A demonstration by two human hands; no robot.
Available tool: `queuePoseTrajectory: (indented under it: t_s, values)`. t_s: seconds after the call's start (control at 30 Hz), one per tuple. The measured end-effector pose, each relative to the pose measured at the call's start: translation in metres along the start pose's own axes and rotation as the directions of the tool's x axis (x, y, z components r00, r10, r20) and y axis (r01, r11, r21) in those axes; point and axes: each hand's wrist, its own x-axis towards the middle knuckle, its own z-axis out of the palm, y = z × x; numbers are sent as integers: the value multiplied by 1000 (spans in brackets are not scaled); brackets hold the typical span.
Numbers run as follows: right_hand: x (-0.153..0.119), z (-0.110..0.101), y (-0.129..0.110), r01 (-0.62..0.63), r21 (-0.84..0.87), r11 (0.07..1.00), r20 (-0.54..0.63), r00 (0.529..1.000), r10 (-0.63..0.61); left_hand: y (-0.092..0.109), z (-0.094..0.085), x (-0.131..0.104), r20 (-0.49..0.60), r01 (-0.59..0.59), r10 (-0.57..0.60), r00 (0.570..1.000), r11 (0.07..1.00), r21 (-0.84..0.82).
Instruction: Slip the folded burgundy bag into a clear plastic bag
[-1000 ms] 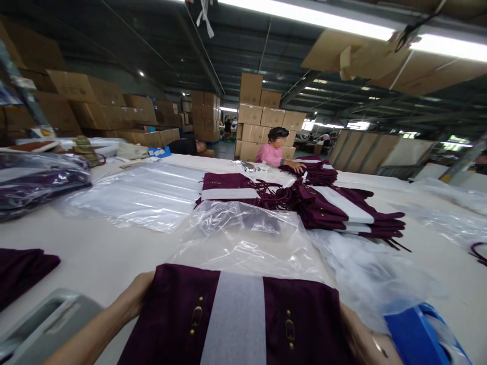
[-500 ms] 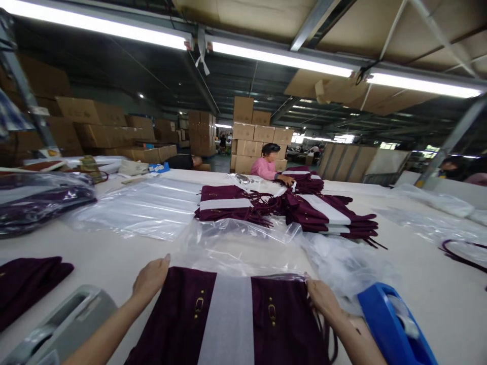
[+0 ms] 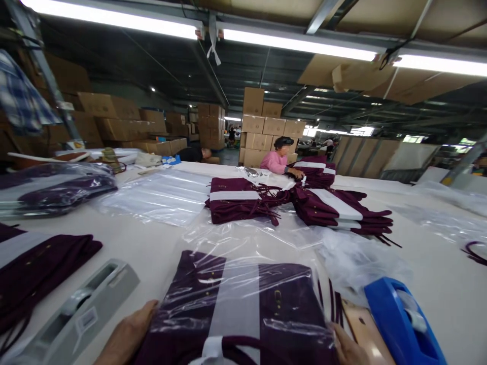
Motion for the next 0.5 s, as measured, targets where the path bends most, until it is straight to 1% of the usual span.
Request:
queuePoseTrajectory:
  t_s: [0.07,0.1,0.17,0.2,0.27,0.3,0.33,0.4,0.5]
  values:
    - [5,0,-17,-46,-51,998,46,998,48,11,1,1,19,63,-66,998,992,109]
    - [7,-1,-28,-61,-68,996,72,995,66,18,1,2,18,62,-66,998,985,161]
    - [9,-4,-48,-41,-17,999,145,988,43,32,-1,4,19,23,-27,999,978,205]
    - [8,-4,-56,-12,58,998,193,981,1,38,-2,4,18,-5,2,1000,984,178]
    - [2,-4,-70,17,248,969,271,959,-86,43,-2,0,-19,-57,58,998,998,22]
    - [-3,-3,-75,0,321,947,289,952,-98,43,-1,-3,-48,-74,70,996,994,-78]
    - [-8,-3,-79,-32,366,930,296,951,-84,42,0,-7,-69,-77,66,995,983,-168]
    - [-19,-3,-82,-81,389,918,294,955,-40,38,2,-16,-44,-48,36,998,949,-312]
    - [-38,-10,-78,-60,301,952,285,958,-30,32,0,-33,7,31,-31,1000,907,-419]
